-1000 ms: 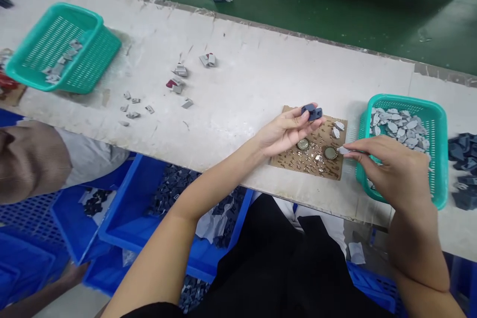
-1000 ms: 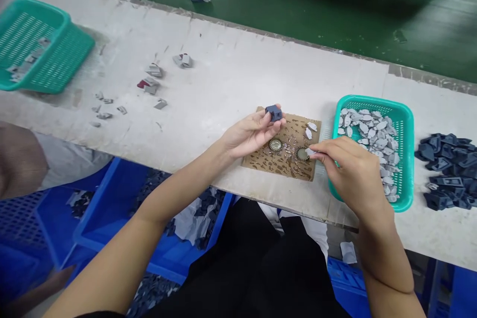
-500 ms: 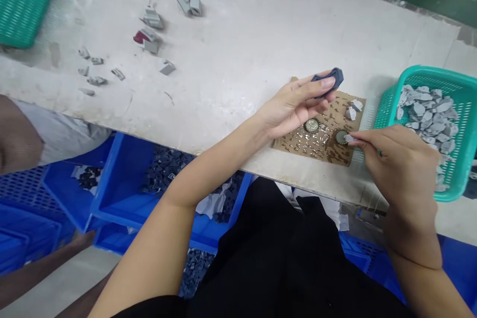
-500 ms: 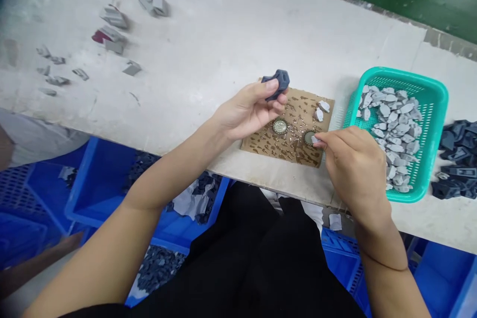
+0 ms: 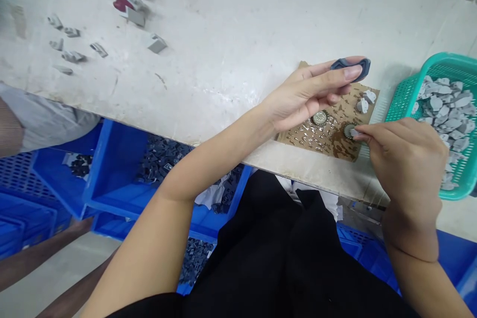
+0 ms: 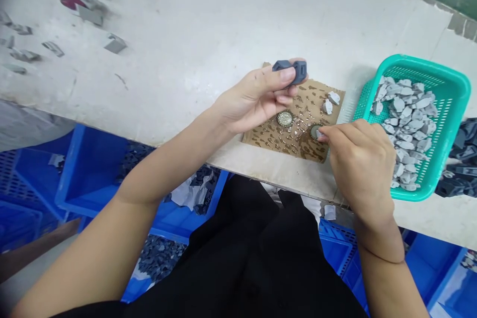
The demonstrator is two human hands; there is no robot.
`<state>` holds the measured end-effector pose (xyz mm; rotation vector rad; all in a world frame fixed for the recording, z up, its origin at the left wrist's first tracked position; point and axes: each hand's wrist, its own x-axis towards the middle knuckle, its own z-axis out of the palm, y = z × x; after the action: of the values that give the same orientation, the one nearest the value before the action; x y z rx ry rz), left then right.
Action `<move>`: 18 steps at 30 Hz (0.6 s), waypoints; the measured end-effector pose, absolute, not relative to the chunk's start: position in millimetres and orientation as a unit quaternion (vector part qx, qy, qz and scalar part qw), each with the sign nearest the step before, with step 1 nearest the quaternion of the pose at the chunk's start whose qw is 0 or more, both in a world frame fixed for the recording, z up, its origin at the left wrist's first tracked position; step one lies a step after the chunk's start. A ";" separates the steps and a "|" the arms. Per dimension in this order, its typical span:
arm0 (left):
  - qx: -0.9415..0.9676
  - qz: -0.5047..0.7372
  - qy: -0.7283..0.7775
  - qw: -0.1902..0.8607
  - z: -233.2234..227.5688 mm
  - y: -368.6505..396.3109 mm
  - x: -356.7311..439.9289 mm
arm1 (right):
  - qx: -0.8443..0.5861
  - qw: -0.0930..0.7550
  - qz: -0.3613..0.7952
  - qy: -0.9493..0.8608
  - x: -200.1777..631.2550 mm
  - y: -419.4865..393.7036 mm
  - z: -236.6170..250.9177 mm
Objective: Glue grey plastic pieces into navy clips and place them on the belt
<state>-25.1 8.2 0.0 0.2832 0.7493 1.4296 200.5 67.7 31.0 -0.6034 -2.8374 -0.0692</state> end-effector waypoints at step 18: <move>0.214 0.554 0.376 0.711 -8.0 1.2 -21.5 | -0.346 0.312 0.174 -0.868 194.1 63.5 40.1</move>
<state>-21.5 1.2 -8.0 0.4741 0.8335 1.2290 194.1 63.5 40.1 -0.9135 -2.2897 0.4601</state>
